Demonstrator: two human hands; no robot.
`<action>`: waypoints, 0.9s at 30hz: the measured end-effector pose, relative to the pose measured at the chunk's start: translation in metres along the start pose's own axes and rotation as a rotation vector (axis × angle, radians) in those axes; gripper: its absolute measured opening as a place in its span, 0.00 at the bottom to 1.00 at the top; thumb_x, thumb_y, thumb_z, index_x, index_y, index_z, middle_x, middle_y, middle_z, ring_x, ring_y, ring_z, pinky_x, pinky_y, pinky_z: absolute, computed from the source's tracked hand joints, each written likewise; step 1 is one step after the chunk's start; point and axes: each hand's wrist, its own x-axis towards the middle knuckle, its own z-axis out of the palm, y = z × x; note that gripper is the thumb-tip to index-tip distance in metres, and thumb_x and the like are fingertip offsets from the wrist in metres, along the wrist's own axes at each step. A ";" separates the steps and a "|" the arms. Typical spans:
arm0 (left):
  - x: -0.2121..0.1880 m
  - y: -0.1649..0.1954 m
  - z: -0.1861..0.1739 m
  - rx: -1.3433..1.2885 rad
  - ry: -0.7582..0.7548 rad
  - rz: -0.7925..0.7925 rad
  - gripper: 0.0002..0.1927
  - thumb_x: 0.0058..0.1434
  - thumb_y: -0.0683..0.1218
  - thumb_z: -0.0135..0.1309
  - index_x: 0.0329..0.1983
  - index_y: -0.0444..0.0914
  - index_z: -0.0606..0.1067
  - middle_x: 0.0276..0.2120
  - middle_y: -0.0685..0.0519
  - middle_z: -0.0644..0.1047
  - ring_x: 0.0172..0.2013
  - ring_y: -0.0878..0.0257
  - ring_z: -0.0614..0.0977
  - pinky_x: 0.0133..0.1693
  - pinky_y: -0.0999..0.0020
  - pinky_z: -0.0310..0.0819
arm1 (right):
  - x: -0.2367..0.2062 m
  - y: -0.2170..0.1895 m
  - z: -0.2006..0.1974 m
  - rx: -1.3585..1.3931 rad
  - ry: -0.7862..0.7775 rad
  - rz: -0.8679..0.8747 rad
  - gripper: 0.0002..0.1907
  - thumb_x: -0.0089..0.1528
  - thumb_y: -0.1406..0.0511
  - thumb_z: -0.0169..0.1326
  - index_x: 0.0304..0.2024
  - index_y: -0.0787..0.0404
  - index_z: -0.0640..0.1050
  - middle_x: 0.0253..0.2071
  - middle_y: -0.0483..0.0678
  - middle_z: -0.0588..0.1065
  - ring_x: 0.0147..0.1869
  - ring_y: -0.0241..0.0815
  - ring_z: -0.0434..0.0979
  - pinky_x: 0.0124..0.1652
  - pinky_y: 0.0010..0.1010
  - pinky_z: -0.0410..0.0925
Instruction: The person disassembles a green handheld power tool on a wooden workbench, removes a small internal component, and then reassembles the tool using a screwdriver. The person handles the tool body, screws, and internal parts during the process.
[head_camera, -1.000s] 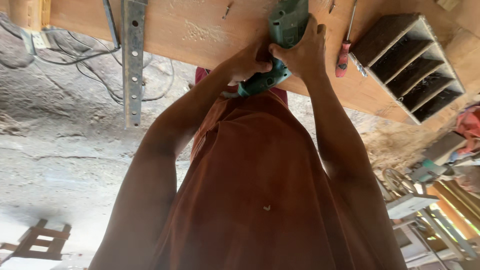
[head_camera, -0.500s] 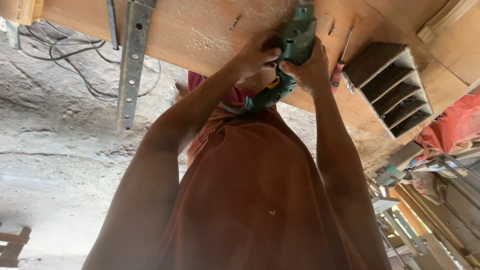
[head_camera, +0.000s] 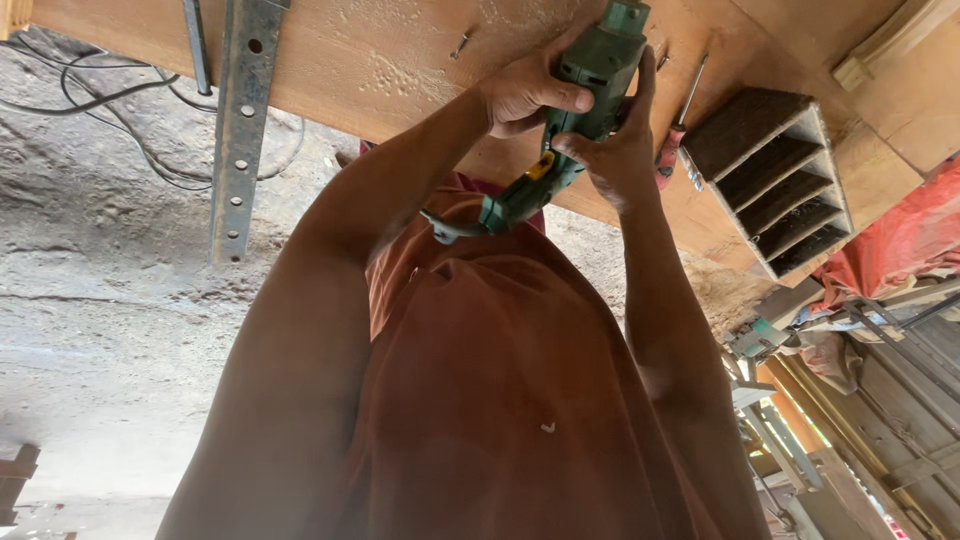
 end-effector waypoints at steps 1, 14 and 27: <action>0.001 0.000 -0.001 0.022 -0.012 0.001 0.64 0.51 0.48 0.79 0.81 0.48 0.47 0.71 0.48 0.70 0.73 0.51 0.69 0.74 0.51 0.64 | 0.002 0.000 0.001 0.007 -0.013 -0.012 0.66 0.50 0.63 0.77 0.76 0.59 0.43 0.57 0.52 0.74 0.62 0.45 0.79 0.58 0.35 0.77; 0.002 -0.005 -0.006 0.268 -0.124 0.041 0.70 0.48 0.55 0.81 0.83 0.48 0.43 0.72 0.45 0.70 0.74 0.51 0.70 0.75 0.52 0.66 | -0.009 0.031 -0.029 -0.100 -0.085 -0.127 0.55 0.54 0.64 0.67 0.79 0.63 0.54 0.62 0.53 0.75 0.64 0.48 0.77 0.63 0.38 0.70; -0.002 0.000 -0.007 -0.030 -0.139 0.030 0.64 0.54 0.63 0.71 0.80 0.51 0.38 0.73 0.49 0.64 0.72 0.52 0.69 0.69 0.48 0.74 | -0.007 -0.004 -0.039 0.103 -0.055 -0.078 0.63 0.56 0.46 0.75 0.79 0.67 0.54 0.66 0.58 0.72 0.69 0.49 0.77 0.64 0.40 0.76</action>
